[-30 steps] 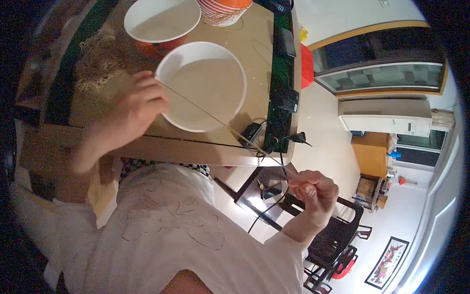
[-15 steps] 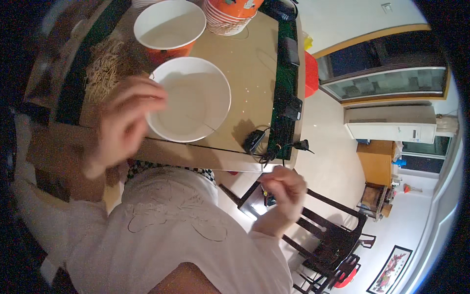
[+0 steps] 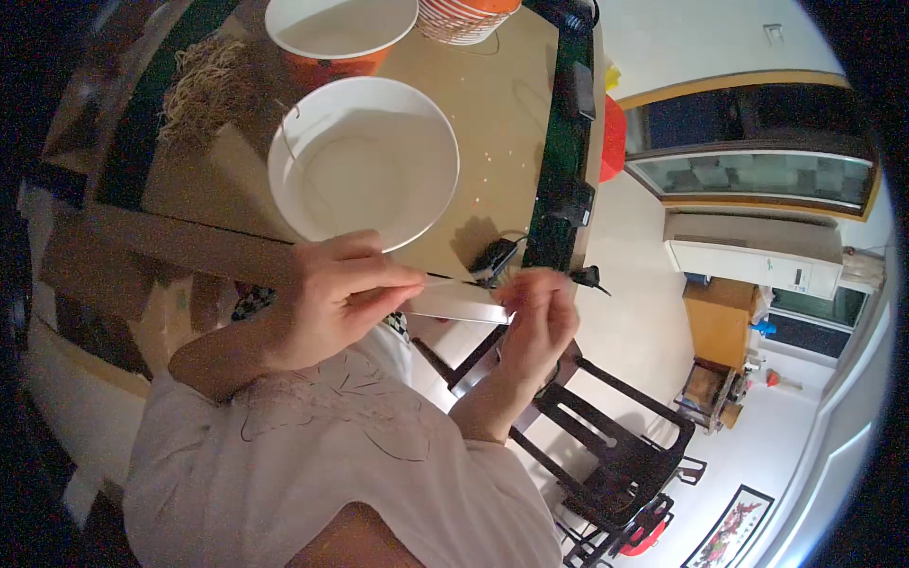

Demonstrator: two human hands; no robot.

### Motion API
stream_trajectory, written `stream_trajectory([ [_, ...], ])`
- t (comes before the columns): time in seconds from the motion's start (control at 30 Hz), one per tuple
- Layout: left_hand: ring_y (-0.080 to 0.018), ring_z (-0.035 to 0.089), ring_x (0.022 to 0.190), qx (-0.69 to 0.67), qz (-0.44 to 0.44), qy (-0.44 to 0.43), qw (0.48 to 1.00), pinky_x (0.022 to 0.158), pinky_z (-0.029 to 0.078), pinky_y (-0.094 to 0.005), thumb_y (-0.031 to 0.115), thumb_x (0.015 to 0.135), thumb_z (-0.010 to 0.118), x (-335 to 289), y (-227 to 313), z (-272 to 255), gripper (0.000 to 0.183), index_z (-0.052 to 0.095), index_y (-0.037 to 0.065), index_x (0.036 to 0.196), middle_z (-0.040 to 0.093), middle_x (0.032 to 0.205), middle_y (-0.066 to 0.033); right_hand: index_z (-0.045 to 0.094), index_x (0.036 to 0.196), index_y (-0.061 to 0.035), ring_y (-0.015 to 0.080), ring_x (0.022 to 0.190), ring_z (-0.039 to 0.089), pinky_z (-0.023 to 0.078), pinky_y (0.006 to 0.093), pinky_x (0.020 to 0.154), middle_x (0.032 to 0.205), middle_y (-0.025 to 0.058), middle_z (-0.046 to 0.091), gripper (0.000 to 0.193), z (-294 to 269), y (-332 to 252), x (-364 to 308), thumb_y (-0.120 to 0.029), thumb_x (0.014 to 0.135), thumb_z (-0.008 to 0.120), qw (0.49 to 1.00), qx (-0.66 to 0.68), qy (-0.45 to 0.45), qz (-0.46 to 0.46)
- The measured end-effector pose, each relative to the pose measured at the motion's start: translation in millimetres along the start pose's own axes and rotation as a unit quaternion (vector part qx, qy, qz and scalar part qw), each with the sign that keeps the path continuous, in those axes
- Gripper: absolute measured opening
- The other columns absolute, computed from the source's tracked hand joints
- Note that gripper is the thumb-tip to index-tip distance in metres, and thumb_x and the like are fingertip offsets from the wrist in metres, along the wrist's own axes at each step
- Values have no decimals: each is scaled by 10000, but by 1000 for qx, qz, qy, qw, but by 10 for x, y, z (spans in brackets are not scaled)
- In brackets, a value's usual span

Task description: Putting straw filler and threading string handles into paper cups.

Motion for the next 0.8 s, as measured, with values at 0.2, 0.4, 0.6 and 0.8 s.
stream_trajectory([
  [0.2,-206,598,601,97,41,23,994,501,455,-320,62,735,708,-16,33,59,114,653,82,832,536,718,-35,651,955,39,113,674,559,443,237,591,829,77,648,276,273,288,-266,-202,990,521,994,9,-52,92],
  [0.4,-172,605,625,165,101,-15,981,500,466,-303,62,706,671,-50,153,242,145,629,61,844,551,764,-22,648,951,9,93,678,575,448,241,592,840,54,654,198,564,591,-269,-172,967,568,958,194,-78,195],
  [0.6,-164,608,629,172,116,-4,978,497,470,-299,61,717,649,-49,176,216,148,634,62,864,558,774,-28,599,973,-11,65,585,445,404,223,548,889,79,635,145,671,528,-259,-143,975,537,911,346,-52,220],
  [0.8,-195,612,659,129,104,-43,985,530,475,-315,71,771,677,47,173,157,242,626,54,1007,555,803,-64,577,977,-24,62,522,388,341,196,493,762,36,586,136,692,341,-245,-151,978,529,874,428,-42,227],
])
Point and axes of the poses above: each hand's wrist, its own x-axis towards the middle knuckle, its own z-axis out of the palm, y = z × x, the point moved 9 cm from there along x, towards the middle knuckle
